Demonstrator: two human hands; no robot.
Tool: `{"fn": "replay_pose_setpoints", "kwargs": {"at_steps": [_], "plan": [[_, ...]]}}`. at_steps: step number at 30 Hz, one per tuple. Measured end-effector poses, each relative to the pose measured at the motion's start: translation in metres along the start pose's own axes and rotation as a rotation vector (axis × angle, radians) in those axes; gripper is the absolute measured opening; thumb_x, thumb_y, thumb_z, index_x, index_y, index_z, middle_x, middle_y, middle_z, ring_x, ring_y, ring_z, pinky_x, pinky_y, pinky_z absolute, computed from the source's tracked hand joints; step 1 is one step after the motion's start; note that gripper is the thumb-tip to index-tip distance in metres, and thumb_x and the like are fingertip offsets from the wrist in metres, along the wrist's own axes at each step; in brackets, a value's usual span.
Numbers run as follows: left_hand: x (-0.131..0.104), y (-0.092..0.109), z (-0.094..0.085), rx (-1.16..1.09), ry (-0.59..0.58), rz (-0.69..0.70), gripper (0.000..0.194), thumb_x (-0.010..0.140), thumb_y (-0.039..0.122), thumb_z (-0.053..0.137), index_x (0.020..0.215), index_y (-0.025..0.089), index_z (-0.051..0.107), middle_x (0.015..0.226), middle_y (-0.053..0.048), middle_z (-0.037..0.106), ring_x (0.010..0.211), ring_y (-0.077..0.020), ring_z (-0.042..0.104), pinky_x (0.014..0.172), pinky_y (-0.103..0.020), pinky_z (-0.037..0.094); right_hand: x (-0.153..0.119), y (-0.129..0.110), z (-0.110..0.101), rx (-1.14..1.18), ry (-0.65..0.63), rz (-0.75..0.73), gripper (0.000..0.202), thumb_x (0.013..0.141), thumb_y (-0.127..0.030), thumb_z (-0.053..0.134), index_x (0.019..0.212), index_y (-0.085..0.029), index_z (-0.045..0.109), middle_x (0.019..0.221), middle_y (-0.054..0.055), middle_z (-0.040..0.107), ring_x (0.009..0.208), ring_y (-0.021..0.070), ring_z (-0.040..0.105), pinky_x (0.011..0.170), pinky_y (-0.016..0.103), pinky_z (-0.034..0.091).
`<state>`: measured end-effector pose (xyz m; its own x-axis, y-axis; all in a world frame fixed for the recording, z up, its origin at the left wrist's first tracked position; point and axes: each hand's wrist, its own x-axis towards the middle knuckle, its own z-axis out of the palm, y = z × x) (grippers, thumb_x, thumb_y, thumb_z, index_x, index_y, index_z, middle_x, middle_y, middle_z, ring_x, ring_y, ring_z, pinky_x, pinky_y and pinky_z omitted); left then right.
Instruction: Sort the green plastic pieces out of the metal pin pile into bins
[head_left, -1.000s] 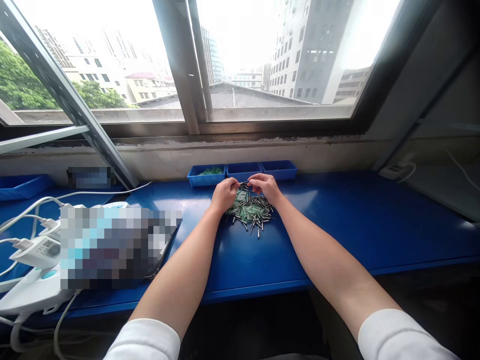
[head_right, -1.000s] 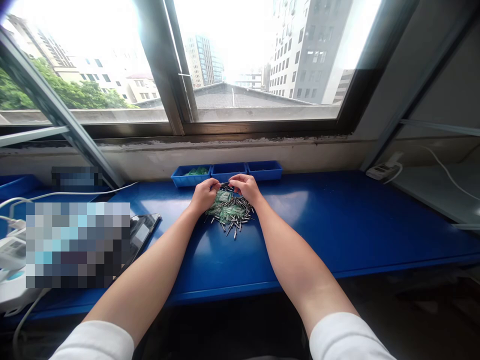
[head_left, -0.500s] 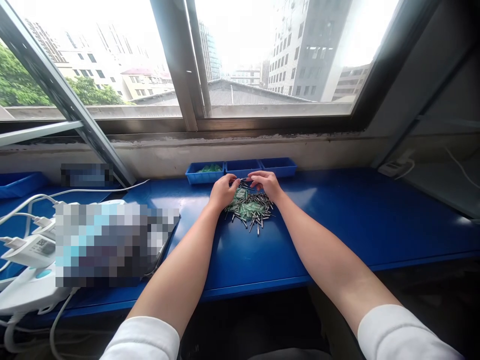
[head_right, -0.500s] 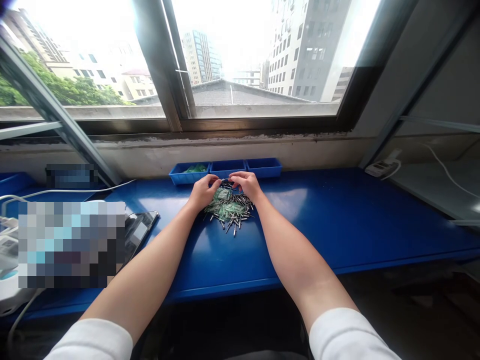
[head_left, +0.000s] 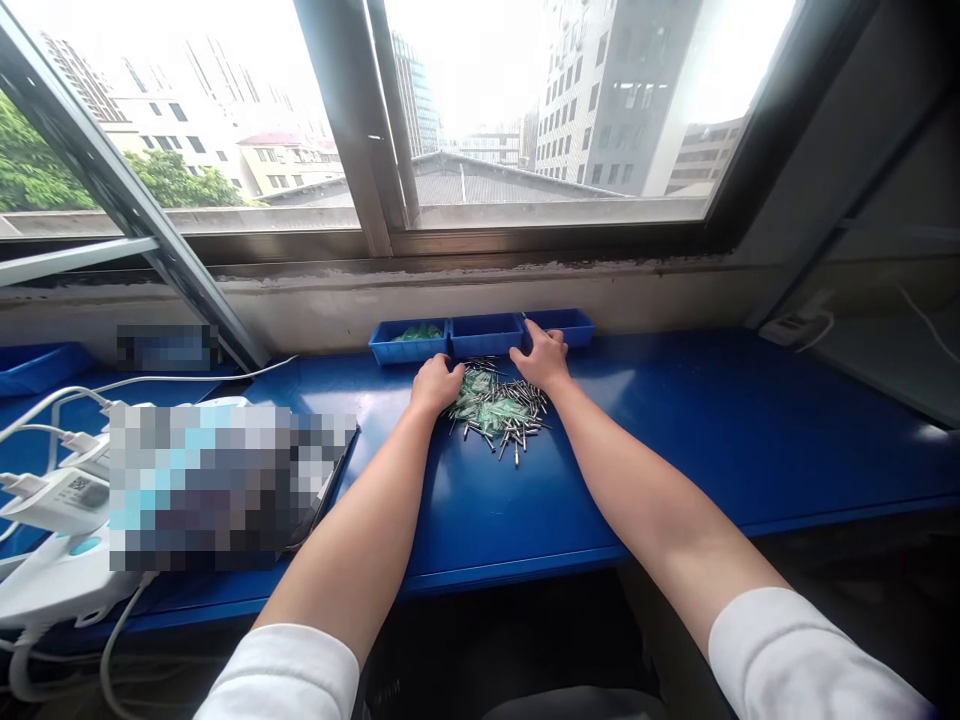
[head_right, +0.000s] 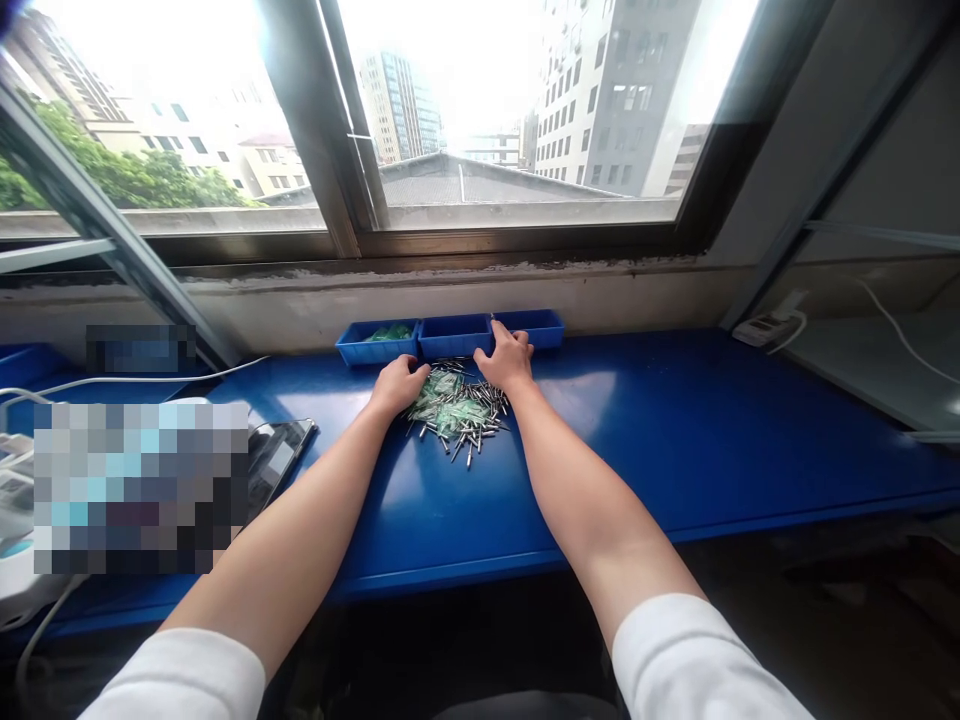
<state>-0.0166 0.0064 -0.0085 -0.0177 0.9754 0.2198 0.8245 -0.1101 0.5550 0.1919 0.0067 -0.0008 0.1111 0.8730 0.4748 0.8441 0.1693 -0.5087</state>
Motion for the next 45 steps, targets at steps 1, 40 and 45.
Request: {"fn": "replay_pose_setpoints", "kwargs": {"at_steps": [1, 40, 45], "plan": [[0.0, 0.0, 0.001, 0.009, -0.005, 0.007, 0.051, 0.082, 0.046, 0.045, 0.119, 0.012, 0.053, 0.122, -0.017, 0.057, 0.114, -0.0315, 0.051, 0.095, -0.039, 0.039, 0.0, 0.0, 0.0, -0.023, -0.011, 0.009, 0.068, 0.077, -0.04, 0.055, 0.138, -0.018, 0.039, 0.132, 0.009, 0.051, 0.112, 0.0334, 0.038, 0.094, 0.049, 0.034], [-0.002, 0.003, 0.001, 0.079, -0.018, 0.044, 0.049, 0.083, 0.049, 0.042, 0.116, 0.014, 0.057, 0.116, -0.015, 0.061, 0.108, -0.0302, 0.055, 0.089, -0.037, 0.042, -0.005, -0.001, 0.007, 0.056, -0.261, -0.052, 0.027, 0.074, -0.035, 0.059, 0.09, -0.016, 0.067, 0.097, 0.009, 0.064, 0.088, 0.0204, 0.058, 0.079, 0.029, 0.045], [-0.003, 0.004, 0.0, 0.107, -0.027, 0.05, 0.051, 0.083, 0.05, 0.041, 0.115, 0.014, 0.057, 0.117, -0.015, 0.06, 0.108, -0.0298, 0.054, 0.089, -0.036, 0.042, -0.006, 0.0, 0.011, -0.001, -0.344, -0.049, 0.016, 0.072, -0.03, 0.06, 0.08, -0.019, 0.069, 0.092, 0.007, 0.068, 0.086, 0.0204, 0.061, 0.074, 0.026, 0.044]]}}
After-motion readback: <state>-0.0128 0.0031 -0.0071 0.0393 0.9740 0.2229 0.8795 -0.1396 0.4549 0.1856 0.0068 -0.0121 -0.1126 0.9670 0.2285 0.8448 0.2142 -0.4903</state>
